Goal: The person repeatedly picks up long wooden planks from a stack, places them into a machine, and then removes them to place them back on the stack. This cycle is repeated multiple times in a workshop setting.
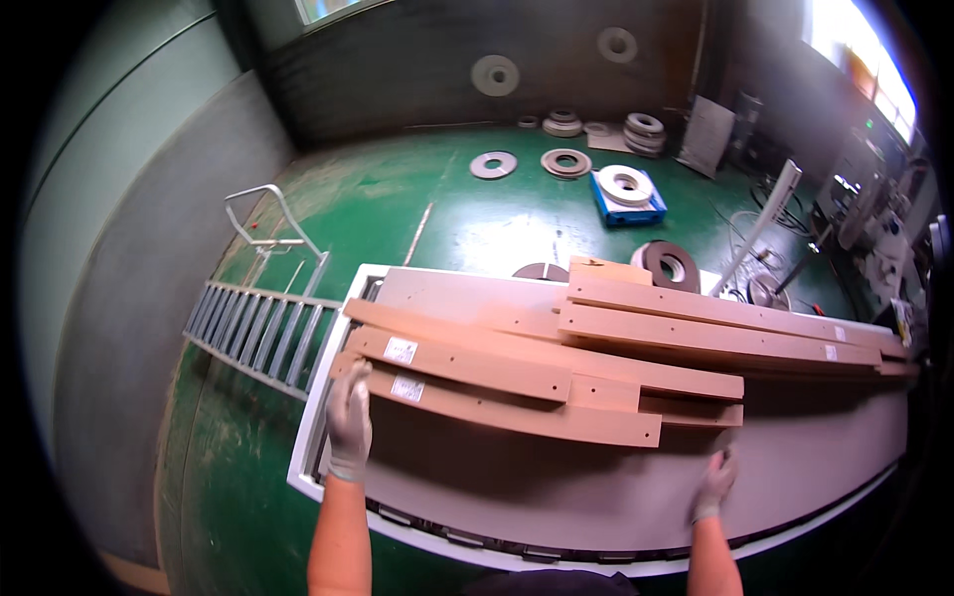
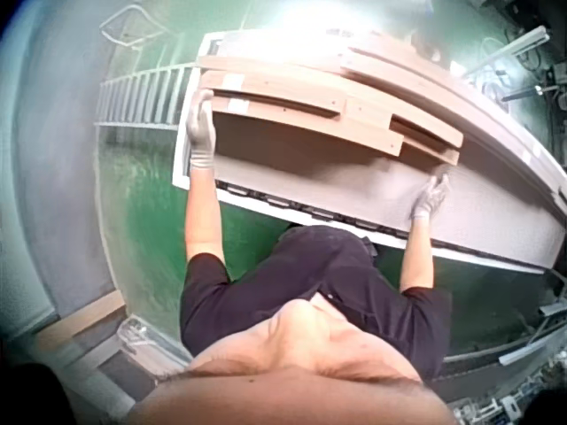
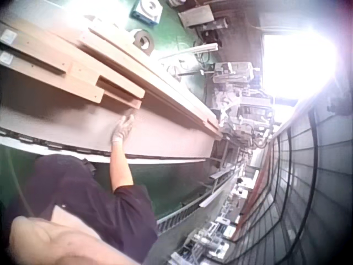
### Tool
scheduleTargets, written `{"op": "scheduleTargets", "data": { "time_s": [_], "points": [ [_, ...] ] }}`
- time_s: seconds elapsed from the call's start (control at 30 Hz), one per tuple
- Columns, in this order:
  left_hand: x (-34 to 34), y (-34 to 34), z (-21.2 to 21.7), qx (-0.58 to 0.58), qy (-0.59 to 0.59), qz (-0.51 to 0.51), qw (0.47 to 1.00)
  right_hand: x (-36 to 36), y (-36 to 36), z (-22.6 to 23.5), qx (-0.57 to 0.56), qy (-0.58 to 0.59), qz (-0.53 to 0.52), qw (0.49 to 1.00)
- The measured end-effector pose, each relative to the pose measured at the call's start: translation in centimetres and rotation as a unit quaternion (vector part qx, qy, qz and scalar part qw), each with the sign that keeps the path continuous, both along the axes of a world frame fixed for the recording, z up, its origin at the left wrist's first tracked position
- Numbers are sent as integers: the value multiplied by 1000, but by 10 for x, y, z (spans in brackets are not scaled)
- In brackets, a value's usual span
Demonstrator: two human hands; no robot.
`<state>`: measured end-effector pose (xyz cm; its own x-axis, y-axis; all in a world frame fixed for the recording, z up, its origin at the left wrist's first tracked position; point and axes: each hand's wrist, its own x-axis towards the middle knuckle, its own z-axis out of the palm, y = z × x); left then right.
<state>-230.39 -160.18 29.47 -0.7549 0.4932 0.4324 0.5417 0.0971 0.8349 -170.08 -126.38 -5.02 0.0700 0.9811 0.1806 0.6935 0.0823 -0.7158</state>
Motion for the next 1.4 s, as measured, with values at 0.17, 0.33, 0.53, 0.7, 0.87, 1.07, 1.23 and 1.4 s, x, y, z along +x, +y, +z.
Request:
{"op": "scheduleTargets", "data": {
  "time_s": [0.17,0.33,0.53,0.7,0.87,1.07,1.23,1.4],
  "points": [
    [-109,178,10,-237,186,-136,944,-75,-146,89,0,-336,141,931],
    [-213,247,-89,-661,176,-305,662,-85,-138,116,-30,-264,156,951],
    [-173,241,-51,-753,27,-265,601,-87,-137,119,-57,-277,170,944],
    [-188,234,-70,-706,14,-353,614,-85,-137,122,-36,-266,154,951],
    [-150,248,-70,-616,-230,-408,633,-82,-136,126,-8,-247,133,960],
    [-112,226,-41,-624,-173,-372,665,-112,-157,128,-31,-160,84,983],
    [-109,207,-67,-609,-211,-392,656,-237,-238,177,-560,356,217,716],
    [-143,179,-112,-551,-257,-444,658,-379,-296,180,-644,484,325,496]
  ]
}}
